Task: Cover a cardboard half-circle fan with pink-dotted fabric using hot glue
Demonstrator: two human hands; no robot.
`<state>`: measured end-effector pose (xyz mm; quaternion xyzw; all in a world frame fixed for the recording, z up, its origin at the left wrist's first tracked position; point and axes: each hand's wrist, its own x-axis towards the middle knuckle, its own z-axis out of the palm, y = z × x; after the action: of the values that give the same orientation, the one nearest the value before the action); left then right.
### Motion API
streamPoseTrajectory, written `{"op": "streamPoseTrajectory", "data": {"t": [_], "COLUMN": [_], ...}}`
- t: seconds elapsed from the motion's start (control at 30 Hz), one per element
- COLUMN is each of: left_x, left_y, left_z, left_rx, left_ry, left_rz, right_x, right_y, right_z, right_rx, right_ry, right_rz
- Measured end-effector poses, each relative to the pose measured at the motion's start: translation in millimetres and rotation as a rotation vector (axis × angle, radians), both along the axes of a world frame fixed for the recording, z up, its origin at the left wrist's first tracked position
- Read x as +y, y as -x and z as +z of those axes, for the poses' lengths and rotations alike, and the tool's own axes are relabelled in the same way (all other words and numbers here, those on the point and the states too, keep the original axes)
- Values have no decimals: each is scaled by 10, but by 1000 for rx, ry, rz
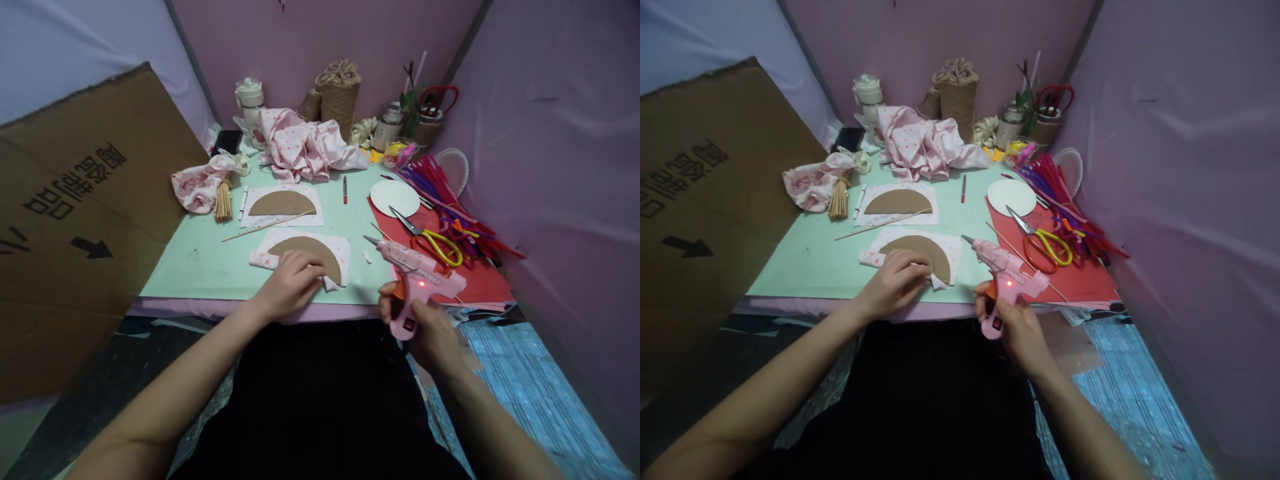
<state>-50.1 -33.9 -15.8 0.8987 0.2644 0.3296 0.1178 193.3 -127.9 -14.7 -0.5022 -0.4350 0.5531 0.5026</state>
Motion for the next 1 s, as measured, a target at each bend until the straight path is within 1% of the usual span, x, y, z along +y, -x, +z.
{"op": "streamPoseTrajectory", "data": {"t": [0.07,0.1,0.17,0.23,0.3,0.37,0.43,0.47,0.5,0.53,0.6,0.63,0.67,0.7,0.77,0.8,0.87,0.93,1.0], "left_x": [-238,-361,-570,-696,-743,-734,-684,-643,-590,-523,-358,-267,-177,-93,35,74,102,88,63], "left_y": [-89,-136,-224,-282,-294,-241,-102,6,141,301,676,873,1063,1235,1498,1582,1668,1682,1672], "left_z": [110,161,233,248,219,186,188,206,233,263,307,311,299,272,189,143,68,23,0], "left_rx": [-131,-186,-186,-173,-196,-251,-307,-317,-305,-265,-105,-13,75,153,292,326,383,420,432], "left_ry": [89,178,355,506,612,656,618,580,538,498,434,396,349,310,327,331,333,304,267], "left_rz": [125,144,112,72,69,113,217,291,380,488,684,779,861,919,1015,1069,1121,1153,1166], "right_x": [54,78,113,138,165,199,238,259,283,311,381,422,466,509,590,625,687,737,777], "right_y": [147,222,370,506,615,668,633,575,487,371,73,-97,-269,-433,-701,-794,-890,-895,-861], "right_z": [-89,-122,-152,-125,-50,45,126,152,164,159,103,55,-5,-71,-210,-276,-391,-472,-519], "right_rx": [15,1,-74,-155,-192,-212,-272,-323,-386,-462,-655,-771,-896,-1016,-1188,-1241,-1315,-1364,-1385], "right_ry": [-53,-82,-121,-141,-170,-227,-298,-330,-355,-372,-401,-424,-444,-458,-436,-423,-403,-387,-355], "right_rz": [-54,-59,-6,100,215,317,381,381,362,308,136,7,-113,-202,-278,-292,-283,-276,-296]}}
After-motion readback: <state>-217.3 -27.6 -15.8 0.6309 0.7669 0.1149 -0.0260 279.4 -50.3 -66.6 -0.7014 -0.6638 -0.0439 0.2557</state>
